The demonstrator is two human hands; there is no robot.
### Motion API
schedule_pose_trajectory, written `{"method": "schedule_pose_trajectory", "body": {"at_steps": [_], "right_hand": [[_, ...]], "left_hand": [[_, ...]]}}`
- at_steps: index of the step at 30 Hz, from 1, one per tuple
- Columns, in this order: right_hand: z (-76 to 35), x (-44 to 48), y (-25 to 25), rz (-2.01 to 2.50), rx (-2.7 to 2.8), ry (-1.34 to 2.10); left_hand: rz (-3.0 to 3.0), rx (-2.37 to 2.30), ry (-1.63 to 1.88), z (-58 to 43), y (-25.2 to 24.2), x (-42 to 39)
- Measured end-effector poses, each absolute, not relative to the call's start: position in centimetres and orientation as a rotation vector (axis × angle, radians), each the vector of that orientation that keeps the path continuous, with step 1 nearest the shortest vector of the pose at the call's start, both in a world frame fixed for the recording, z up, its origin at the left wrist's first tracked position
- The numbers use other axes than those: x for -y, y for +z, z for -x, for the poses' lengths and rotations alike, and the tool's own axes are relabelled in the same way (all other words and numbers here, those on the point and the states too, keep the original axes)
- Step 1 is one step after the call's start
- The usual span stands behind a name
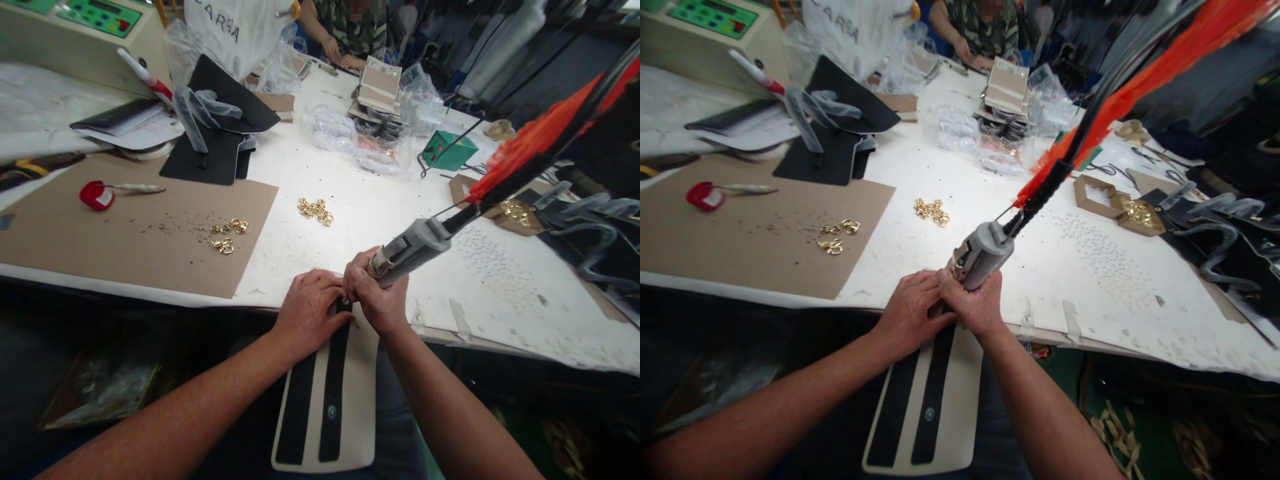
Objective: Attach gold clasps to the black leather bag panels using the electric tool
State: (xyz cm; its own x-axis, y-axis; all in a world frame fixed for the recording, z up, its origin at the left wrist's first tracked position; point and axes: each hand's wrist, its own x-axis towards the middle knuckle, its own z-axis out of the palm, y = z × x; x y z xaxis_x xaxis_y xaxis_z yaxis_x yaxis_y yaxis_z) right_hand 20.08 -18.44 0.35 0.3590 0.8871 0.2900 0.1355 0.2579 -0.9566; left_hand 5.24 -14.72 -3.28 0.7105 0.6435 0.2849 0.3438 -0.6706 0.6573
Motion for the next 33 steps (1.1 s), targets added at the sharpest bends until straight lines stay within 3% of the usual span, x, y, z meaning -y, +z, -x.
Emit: {"method": "schedule_pose_trajectory", "body": {"at_steps": [14, 21, 27, 33], "right_hand": [[-19.5, 18.6, 3.2, 1.195, 1.111, 0.809], [-21.8, 23.6, 5.1, 1.298, 0.825, 0.558], [-26.7, 31.5, 1.3, 1.948, 0.711, 0.320], [-26.5, 37.2, -2.1, 1.937, 0.648, 0.105]], "left_hand": [[-2.372, -0.777, 0.680, -5.3, -3.1, 14.6], [-2.388, -0.785, 0.733, -5.3, -2.3, 15.0], [-2.474, -0.771, 0.784, -5.3, -2.1, 15.3], [-2.673, -0.951, 0.785, -5.3, -0.9, 16.7]]}}
